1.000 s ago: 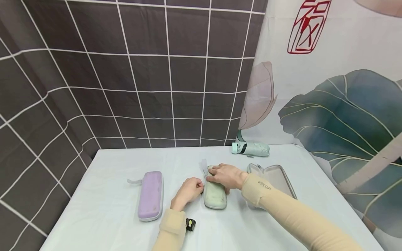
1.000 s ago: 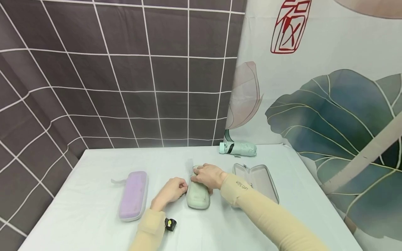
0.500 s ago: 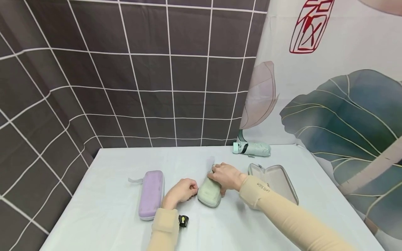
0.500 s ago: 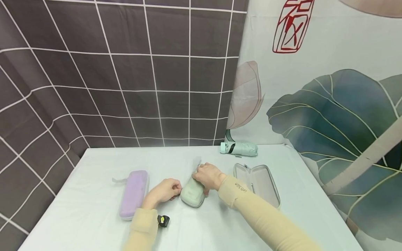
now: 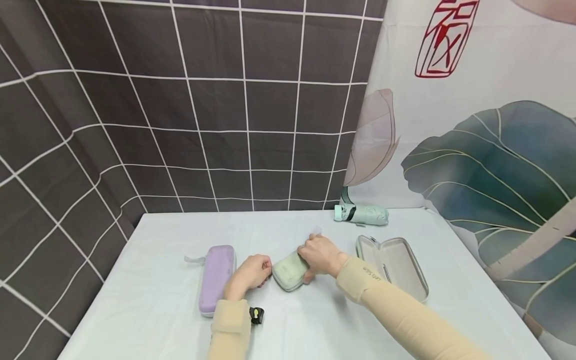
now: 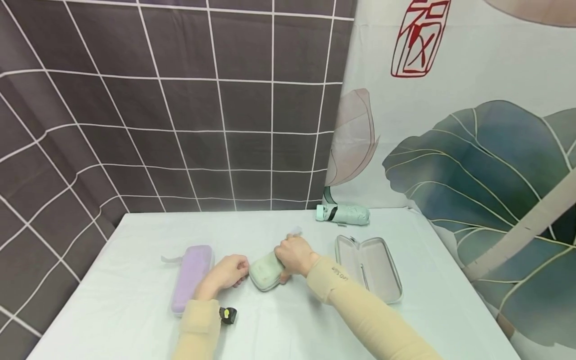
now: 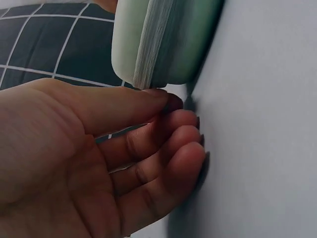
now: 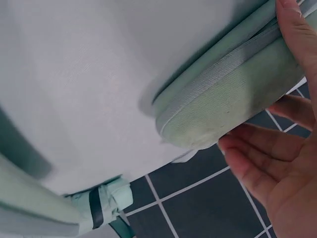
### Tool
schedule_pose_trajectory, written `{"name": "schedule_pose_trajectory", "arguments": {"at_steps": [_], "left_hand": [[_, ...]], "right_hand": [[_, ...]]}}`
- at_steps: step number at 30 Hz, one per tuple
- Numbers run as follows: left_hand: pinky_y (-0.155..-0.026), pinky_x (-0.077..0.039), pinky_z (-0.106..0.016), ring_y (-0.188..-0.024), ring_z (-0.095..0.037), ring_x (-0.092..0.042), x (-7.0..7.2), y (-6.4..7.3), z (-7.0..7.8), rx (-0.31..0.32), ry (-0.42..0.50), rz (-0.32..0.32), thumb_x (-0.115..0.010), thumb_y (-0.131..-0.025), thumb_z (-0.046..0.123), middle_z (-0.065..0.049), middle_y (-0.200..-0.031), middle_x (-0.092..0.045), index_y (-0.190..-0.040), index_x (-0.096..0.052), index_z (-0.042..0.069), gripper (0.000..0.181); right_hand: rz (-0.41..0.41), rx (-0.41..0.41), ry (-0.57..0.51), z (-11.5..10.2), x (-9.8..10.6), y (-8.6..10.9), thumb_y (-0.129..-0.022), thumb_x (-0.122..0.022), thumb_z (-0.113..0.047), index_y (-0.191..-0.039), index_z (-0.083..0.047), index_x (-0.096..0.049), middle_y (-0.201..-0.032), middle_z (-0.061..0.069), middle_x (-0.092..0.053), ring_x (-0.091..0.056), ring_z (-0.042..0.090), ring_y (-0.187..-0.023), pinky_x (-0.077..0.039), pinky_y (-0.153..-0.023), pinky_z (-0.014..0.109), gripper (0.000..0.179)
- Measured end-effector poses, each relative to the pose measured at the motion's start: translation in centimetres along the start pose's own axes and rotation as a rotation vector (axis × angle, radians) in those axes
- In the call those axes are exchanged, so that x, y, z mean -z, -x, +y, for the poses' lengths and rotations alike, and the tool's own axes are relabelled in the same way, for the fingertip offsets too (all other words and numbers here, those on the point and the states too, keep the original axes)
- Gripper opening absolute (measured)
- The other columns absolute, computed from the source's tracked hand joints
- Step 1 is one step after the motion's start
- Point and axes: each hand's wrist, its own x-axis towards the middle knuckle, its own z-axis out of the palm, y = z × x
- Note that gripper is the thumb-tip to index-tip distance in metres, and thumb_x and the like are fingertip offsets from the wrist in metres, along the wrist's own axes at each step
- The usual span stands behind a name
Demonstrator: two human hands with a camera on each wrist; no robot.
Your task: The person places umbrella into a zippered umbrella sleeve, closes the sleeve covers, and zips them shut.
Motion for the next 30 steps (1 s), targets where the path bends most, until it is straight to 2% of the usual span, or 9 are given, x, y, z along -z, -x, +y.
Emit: {"name": "schedule_pose_trajectory", "arguments": {"at_steps": [9,14,20,24,30], "left_hand": [[-0.043,-0.037,-0.025,-0.042,-0.012,-0.049,0.5,0.2,-0.1,0.04,0.001,0.022,-0.052,-0.098,0.003,-0.001,-0.054,-0.053,-0.083,-0.055,0.006,0.016],[-0.041,-0.036,-0.024,-0.04,-0.012,-0.047,0.4,0.2,-0.2,0.06,0.01,0.021,-0.052,-0.098,0.004,-0.001,-0.055,-0.053,-0.083,-0.054,0.006,0.016],[-0.039,-0.036,-0.024,-0.038,-0.011,-0.044,0.4,0.3,-0.4,0.051,0.008,0.03,-0.052,-0.098,0.004,-0.002,-0.054,-0.053,-0.083,-0.054,0.007,0.016],[-0.039,-0.036,-0.023,-0.038,-0.01,-0.044,0.4,0.3,-0.4,0.049,0.006,0.039,-0.052,-0.098,0.004,-0.001,-0.054,-0.053,-0.081,-0.054,0.008,0.017],[-0.043,-0.036,-0.026,-0.044,-0.012,-0.046,0.5,0.2,-0.4,0.065,-0.055,0.065,-0.054,-0.097,0.008,0.002,-0.055,-0.054,-0.08,-0.055,0.011,0.018]], "right_hand": [[0.042,-0.07,0.036,-1.1,0.1,0.1,-0.059,-0.076,-0.073,-0.086,-0.009,-0.071,-0.073,0.003,-0.066,-0.055,0.02,-0.066,-0.048,-0.065,0.034,0.069],[0.026,-0.104,0.038,-1.7,0.1,0.1,-0.06,-0.075,-0.074,-0.085,-0.01,-0.071,-0.072,0.002,-0.066,-0.054,0.019,-0.063,-0.048,-0.063,0.033,0.069],[0.026,-0.143,0.045,-2.5,0.3,0.1,-0.062,-0.074,-0.074,-0.079,-0.009,-0.07,-0.066,0.001,-0.063,-0.055,0.018,-0.059,-0.05,-0.058,0.034,0.067],[0.027,-0.169,0.048,-3.0,0.6,0.0,-0.065,-0.073,-0.073,-0.074,-0.01,-0.07,-0.062,0.0,-0.06,-0.05,0.015,-0.053,-0.05,-0.054,0.033,0.064],[0.026,-0.228,0.05,-4.0,0.8,-0.1,-0.068,-0.072,-0.072,-0.071,-0.009,-0.069,-0.058,0.002,-0.057,-0.046,0.014,-0.049,-0.048,-0.049,0.031,0.063]]}}
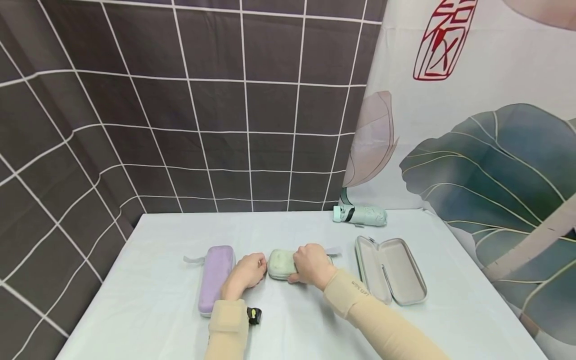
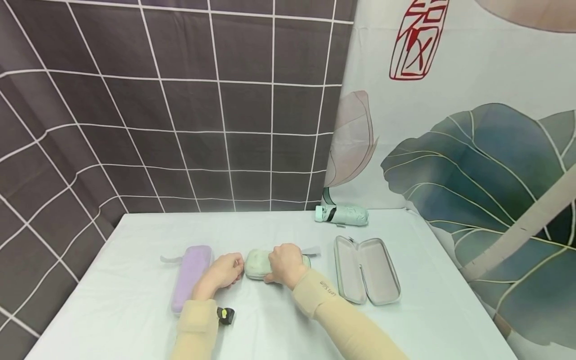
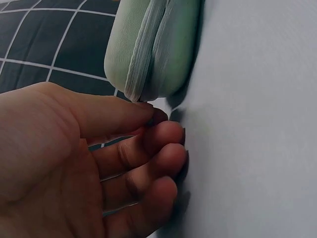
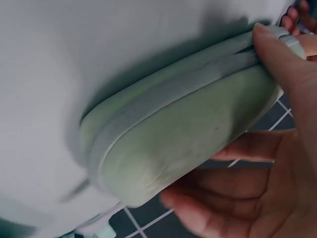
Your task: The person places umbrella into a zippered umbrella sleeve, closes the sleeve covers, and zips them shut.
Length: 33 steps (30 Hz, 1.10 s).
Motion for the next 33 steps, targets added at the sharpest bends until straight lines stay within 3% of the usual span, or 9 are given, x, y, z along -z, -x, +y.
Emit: {"name": "schedule_pose_trajectory", "arguments": {"at_steps": [5,13,20,25,28,33], "left_hand": [[-0.048,-0.036,-0.03,-0.051,-0.015,-0.046,0.1,0.0,0.3,0.004,-0.059,0.037,-0.054,-0.096,0.01,0.004,-0.059,-0.055,-0.079,-0.055,0.014,0.017],[-0.049,-0.035,-0.032,-0.052,-0.017,-0.045,-0.1,0.0,0.6,0.02,-0.094,0.062,-0.054,-0.095,0.012,0.001,-0.06,-0.05,-0.078,-0.056,0.015,0.018],[-0.047,-0.034,-0.031,-0.051,-0.016,-0.043,-0.4,-0.1,1.0,0.042,-0.102,0.063,-0.053,-0.097,0.013,0.0,-0.06,-0.046,-0.077,-0.053,0.015,0.02],[-0.048,-0.035,-0.032,-0.053,-0.017,-0.045,-0.6,-0.2,1.0,0.039,-0.093,0.076,-0.053,-0.096,0.013,-0.001,-0.061,-0.048,-0.078,-0.054,0.014,0.018],[-0.048,-0.036,-0.032,-0.053,-0.017,-0.046,-0.6,-0.4,0.9,0.041,-0.069,0.089,-0.053,-0.095,0.012,-0.001,-0.062,-0.05,-0.079,-0.056,0.013,0.016],[-0.044,-0.038,-0.029,-0.045,-0.014,-0.048,-0.7,-0.5,0.7,0.062,0.002,0.086,-0.052,-0.095,0.011,-0.001,-0.057,-0.05,-0.082,-0.058,0.011,0.015]], "right_hand": [[0.009,-0.083,0.031,-1.1,0.4,0.2,-0.069,-0.071,-0.071,-0.065,-0.009,-0.067,-0.057,0.003,-0.056,-0.05,0.015,-0.048,-0.048,-0.046,0.031,0.063],[-0.047,-0.215,0.097,-2.8,0.6,0.2,-0.073,-0.065,-0.075,-0.06,-0.008,-0.063,-0.051,0.004,-0.051,-0.045,0.015,-0.038,-0.041,-0.034,0.03,0.068],[-0.037,-0.302,0.002,-3.9,0.6,0.2,-0.074,-0.07,-0.062,-0.061,-0.009,-0.061,-0.054,0.006,-0.054,-0.049,0.019,-0.04,-0.04,-0.032,0.034,0.055],[-0.066,-0.345,-0.069,-3.4,0.4,0.3,-0.072,-0.069,-0.067,-0.062,-0.01,-0.06,-0.056,0.004,-0.053,-0.051,0.017,-0.047,-0.043,-0.04,0.034,0.059],[-0.101,-0.373,-0.158,-2.8,0.2,0.6,-0.071,-0.068,-0.071,-0.075,-0.006,-0.064,-0.065,0.006,-0.056,-0.055,0.02,-0.056,-0.047,-0.048,0.036,0.065],[-0.136,-0.366,-0.445,-1.5,0.0,2.5,-0.069,-0.081,-0.055,-0.12,-0.001,-0.058,-0.101,0.018,-0.057,-0.056,0.035,-0.09,-0.048,-0.071,0.051,0.078]]}}
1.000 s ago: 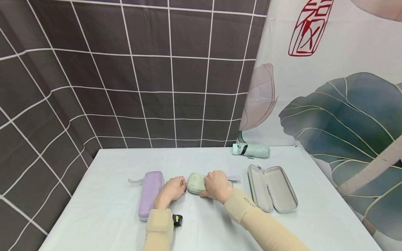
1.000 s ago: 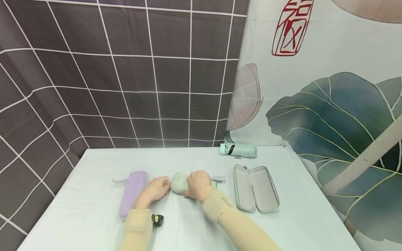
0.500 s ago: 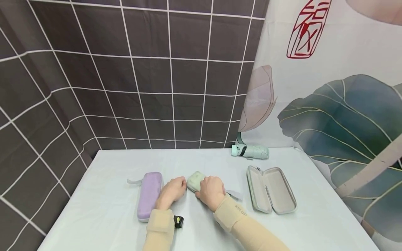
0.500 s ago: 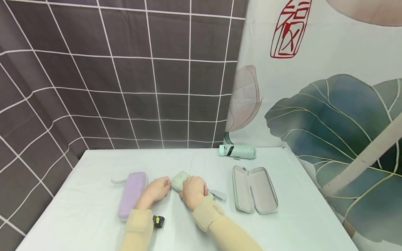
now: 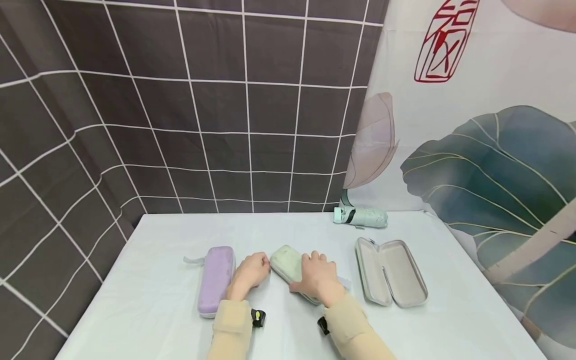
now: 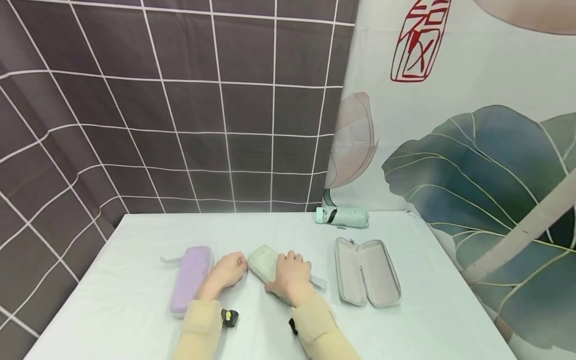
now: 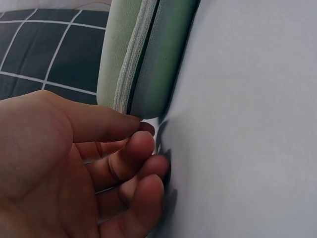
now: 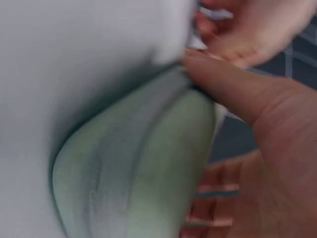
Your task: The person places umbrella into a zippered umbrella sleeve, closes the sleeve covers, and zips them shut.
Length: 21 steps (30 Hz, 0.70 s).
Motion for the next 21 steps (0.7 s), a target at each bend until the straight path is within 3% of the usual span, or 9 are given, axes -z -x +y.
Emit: {"name": "schedule_pose_trajectory", "arguments": {"at_steps": [3,6,13,21], "left_hand": [[-0.042,-0.04,-0.028,-0.041,-0.014,-0.05,-0.1,0.0,0.0,0.01,0.046,-0.013,-0.051,-0.097,0.01,-0.002,-0.056,-0.051,-0.085,-0.059,0.009,0.014],[-0.043,-0.042,-0.028,-0.041,-0.015,-0.053,-0.1,0.0,-0.1,0.022,0.069,-0.025,-0.051,-0.097,0.01,-0.003,-0.057,-0.051,-0.086,-0.059,0.009,0.014],[-0.043,-0.042,-0.028,-0.041,-0.016,-0.054,-0.3,-0.1,0.1,0.025,0.069,-0.029,-0.052,-0.098,0.01,-0.003,-0.058,-0.05,-0.085,-0.058,0.009,0.015],[-0.041,-0.039,-0.027,-0.04,-0.017,-0.054,-0.3,-0.2,0.2,0.013,0.081,-0.018,-0.049,-0.1,0.011,-0.003,-0.054,-0.049,-0.083,-0.056,0.009,0.019]], "right_hand": [[-0.044,0.05,-0.195,1.2,0.5,0.9,-0.067,-0.088,-0.036,-0.134,-0.008,-0.048,-0.111,0.019,-0.049,-0.051,0.036,-0.095,-0.046,-0.072,0.054,0.084],[-0.062,0.09,-0.306,2.0,0.5,1.4,-0.063,-0.089,-0.021,-0.136,-0.016,-0.044,-0.11,0.016,-0.046,-0.049,0.032,-0.089,-0.044,-0.069,0.053,0.085],[0.02,0.104,-0.292,2.8,-1.0,1.6,-0.063,-0.084,-0.02,-0.127,-0.023,-0.045,-0.109,0.012,-0.046,-0.05,0.028,-0.086,-0.043,-0.068,0.054,0.075],[0.059,0.084,-0.335,2.1,-1.2,1.4,-0.062,-0.082,-0.021,-0.126,-0.021,-0.048,-0.099,0.012,-0.045,-0.048,0.026,-0.075,-0.042,-0.055,0.044,0.073]]}}
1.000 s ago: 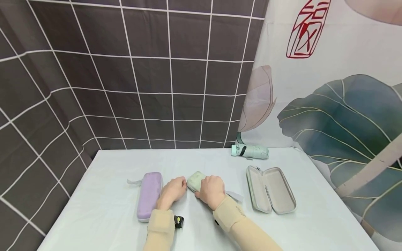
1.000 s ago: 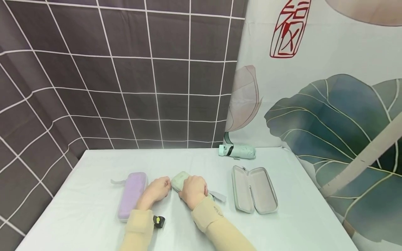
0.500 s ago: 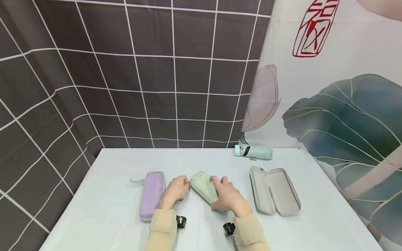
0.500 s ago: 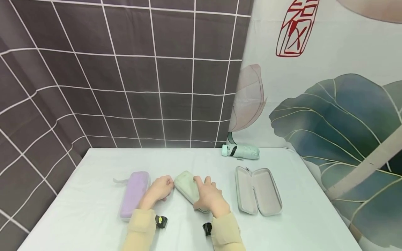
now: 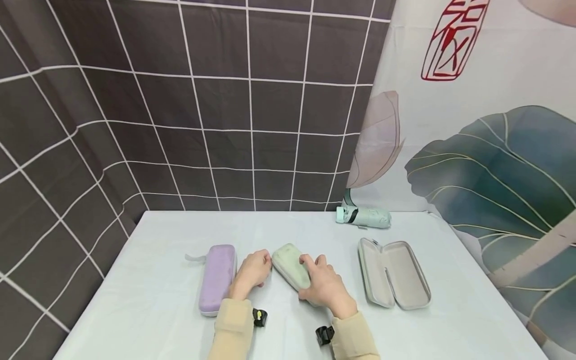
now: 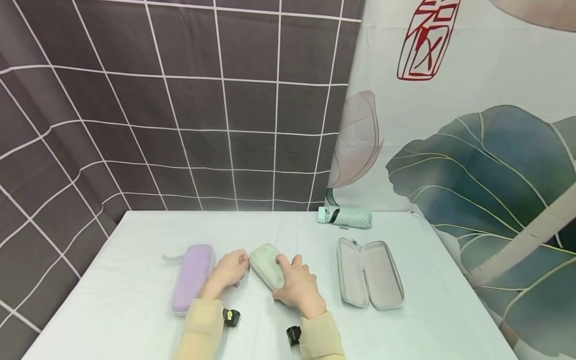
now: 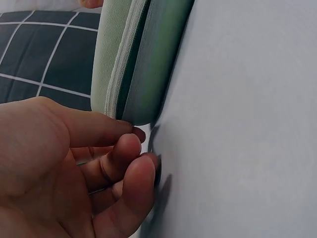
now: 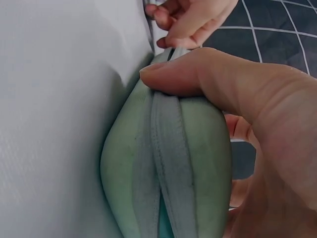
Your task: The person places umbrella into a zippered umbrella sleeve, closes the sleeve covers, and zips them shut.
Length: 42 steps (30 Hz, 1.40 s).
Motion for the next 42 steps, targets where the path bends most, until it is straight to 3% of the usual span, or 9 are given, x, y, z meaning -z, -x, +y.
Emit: {"name": "schedule_pose_trajectory", "arguments": {"at_steps": [6,12,22,28,32,37,42], "left_hand": [[-0.042,-0.042,-0.027,-0.04,-0.016,-0.055,0.1,-0.1,0.1,-0.015,0.004,0.004,-0.049,-0.1,0.009,-0.003,-0.057,-0.051,-0.083,-0.055,0.009,0.018],[-0.043,-0.044,-0.028,-0.04,-0.017,-0.055,0.0,0.0,0.4,-0.022,0.025,-0.037,-0.051,-0.098,0.008,-0.002,-0.055,-0.052,-0.083,-0.056,0.009,0.016],[-0.04,-0.039,-0.025,-0.038,-0.011,-0.047,-0.3,0.2,1.0,-0.066,0.0,-0.05,-0.052,-0.098,0.007,0.0,-0.051,-0.05,-0.084,-0.057,0.007,0.015],[-0.04,-0.036,-0.025,-0.038,-0.011,-0.044,-0.2,0.4,1.4,-0.086,-0.027,-0.078,-0.053,-0.097,0.007,0.001,-0.048,-0.05,-0.082,-0.056,0.007,0.015],[-0.04,-0.034,-0.025,-0.038,-0.01,-0.044,-0.2,0.3,1.4,-0.092,-0.055,-0.072,-0.053,-0.096,0.008,0.003,-0.049,-0.051,-0.081,-0.056,0.009,0.016],[-0.042,-0.034,-0.027,-0.043,-0.012,-0.045,-0.3,0.2,1.2,-0.099,-0.085,-0.053,-0.055,-0.095,0.008,0.003,-0.052,-0.052,-0.08,-0.057,0.01,0.015],[-0.045,-0.035,-0.028,-0.047,-0.013,-0.045,-0.4,0.1,1.2,-0.103,-0.114,-0.04,-0.057,-0.095,0.01,0.003,-0.055,-0.05,-0.079,-0.059,0.011,0.016]], "right_hand": [[0.028,-0.042,-0.011,-0.6,0.0,0.0,-0.062,-0.084,-0.022,-0.125,-0.019,-0.048,-0.097,0.015,-0.045,-0.049,0.026,-0.071,-0.042,-0.052,0.042,0.072],[0.076,-0.096,-0.008,-1.2,-1.0,0.0,-0.063,-0.081,-0.025,-0.128,-0.015,-0.048,-0.096,0.018,-0.045,-0.049,0.026,-0.066,-0.042,-0.049,0.042,0.073],[0.103,-0.178,0.023,-2.2,-1.6,-0.3,-0.063,-0.082,-0.03,-0.133,-0.012,-0.045,-0.099,0.022,-0.045,-0.052,0.032,-0.063,-0.044,-0.048,0.044,0.081],[0.102,-0.188,0.029,-2.5,-1.8,-0.3,-0.063,-0.084,-0.034,-0.132,-0.011,-0.044,-0.099,0.024,-0.046,-0.054,0.034,-0.064,-0.044,-0.047,0.045,0.083],[0.047,-0.13,-0.014,-2.0,-1.3,-0.3,-0.066,-0.084,-0.038,-0.134,-0.01,-0.042,-0.1,0.024,-0.046,-0.055,0.033,-0.067,-0.046,-0.05,0.045,0.085],[-0.101,-0.029,-0.179,-0.5,0.0,-0.2,-0.073,-0.083,-0.044,-0.144,-0.016,-0.042,-0.105,0.019,-0.046,-0.054,0.027,-0.08,-0.048,-0.07,0.048,0.087],[-0.134,-0.045,-0.196,-0.2,0.4,0.0,-0.073,-0.082,-0.046,-0.149,-0.019,-0.042,-0.112,0.022,-0.051,-0.055,0.028,-0.087,-0.048,-0.078,0.051,0.09]]}}
